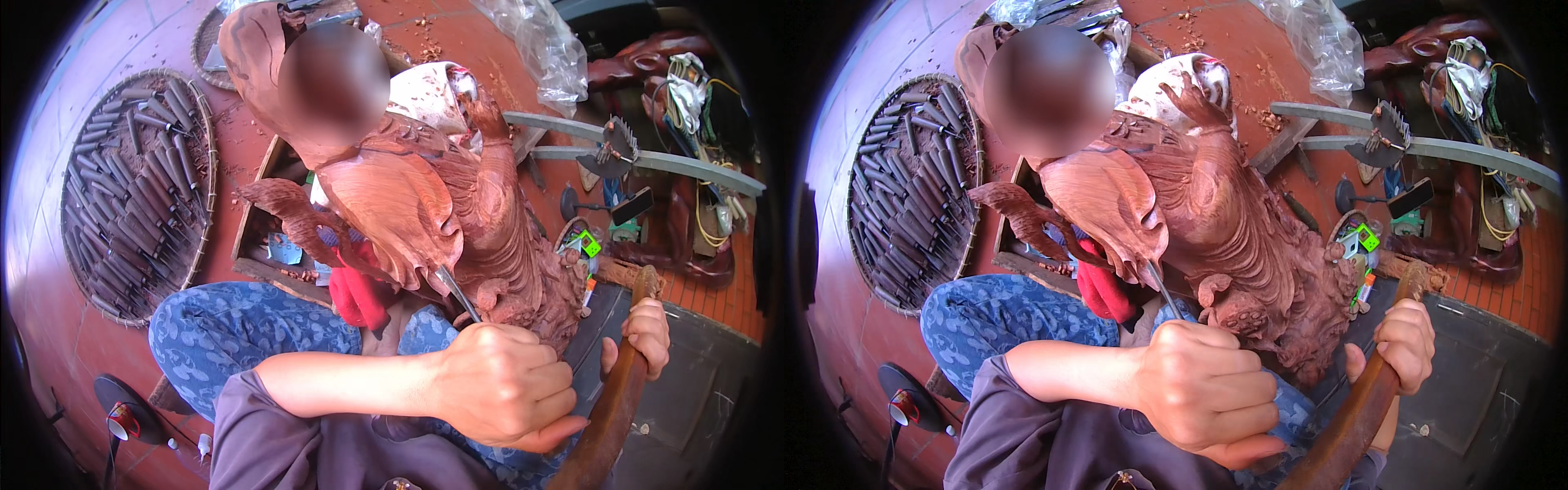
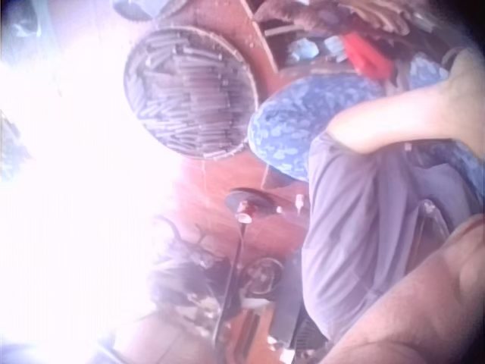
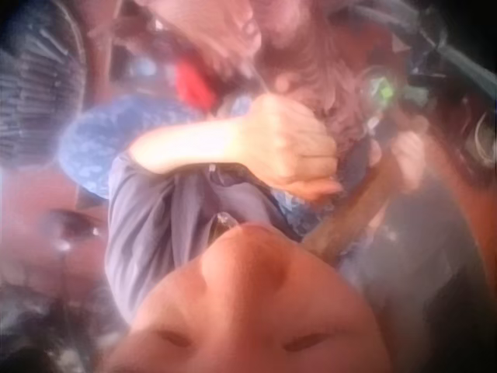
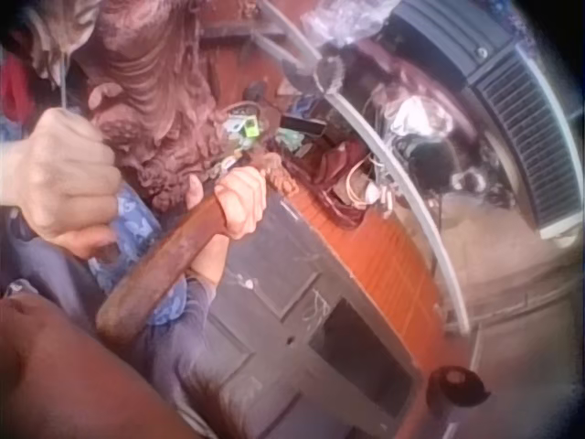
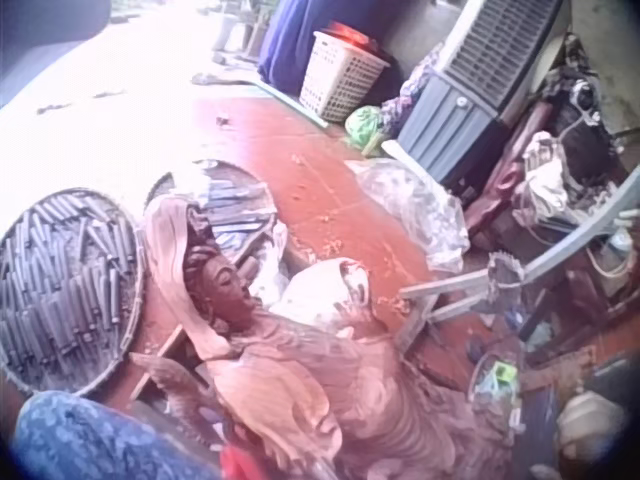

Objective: The person carves a wooden sculpture of a figure using a chisel and mallet. They repeatedly strike the chisel to shape the wood, focusing on the torso and wing areas.

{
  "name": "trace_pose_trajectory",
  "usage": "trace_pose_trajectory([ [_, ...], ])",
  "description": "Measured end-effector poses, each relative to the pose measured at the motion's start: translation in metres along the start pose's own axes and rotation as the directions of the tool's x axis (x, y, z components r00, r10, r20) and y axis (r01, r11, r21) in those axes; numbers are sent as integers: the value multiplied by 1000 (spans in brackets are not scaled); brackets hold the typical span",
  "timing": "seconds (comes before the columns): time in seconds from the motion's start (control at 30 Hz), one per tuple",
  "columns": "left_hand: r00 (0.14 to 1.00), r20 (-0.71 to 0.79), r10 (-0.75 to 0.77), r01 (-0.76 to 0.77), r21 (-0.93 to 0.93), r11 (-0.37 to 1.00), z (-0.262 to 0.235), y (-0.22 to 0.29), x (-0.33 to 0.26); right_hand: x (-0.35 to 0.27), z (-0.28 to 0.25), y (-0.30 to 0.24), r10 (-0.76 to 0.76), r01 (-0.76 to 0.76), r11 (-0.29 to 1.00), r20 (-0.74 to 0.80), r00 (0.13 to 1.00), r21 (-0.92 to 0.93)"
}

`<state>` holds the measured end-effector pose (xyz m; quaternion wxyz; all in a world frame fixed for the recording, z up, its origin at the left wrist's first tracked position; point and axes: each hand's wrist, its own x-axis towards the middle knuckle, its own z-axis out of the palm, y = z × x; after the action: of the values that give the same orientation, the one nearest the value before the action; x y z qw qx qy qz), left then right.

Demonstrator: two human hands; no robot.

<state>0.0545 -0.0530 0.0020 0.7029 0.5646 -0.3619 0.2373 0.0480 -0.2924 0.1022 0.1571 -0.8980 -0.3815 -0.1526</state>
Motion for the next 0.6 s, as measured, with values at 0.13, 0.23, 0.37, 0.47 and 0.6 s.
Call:
trace_pose_trajectory([
  [0.13, 1000, -11, 8, -8, -9, 1000, -2, -5, 0, -3, 2, -1, -2, 1, 1000, -29, 1000, -23],
  [0.23, 1000, -16, 12, -12, 11, 1000, -3, -9, 0, -2, 12, -3, 25, -28, 989, -19, 999, -147],
  [0.37, 1000, -2, 17, -17, 48, 999, -3, -11, 1, -6, 16, 8, -7, 10, 1000, -118, 993, 29],
  [0.47, 998, -60, 8, -6, 49, 999, -4, -13, 3, -1, 17, 9, 21, -29, 992, -72, 997, -120],
  [0.6, 997, -83, -7, 12, 62, 998, -6, -12, 3, -9, 23, 20, 42, -39, 999, -124, 991, 26],
])
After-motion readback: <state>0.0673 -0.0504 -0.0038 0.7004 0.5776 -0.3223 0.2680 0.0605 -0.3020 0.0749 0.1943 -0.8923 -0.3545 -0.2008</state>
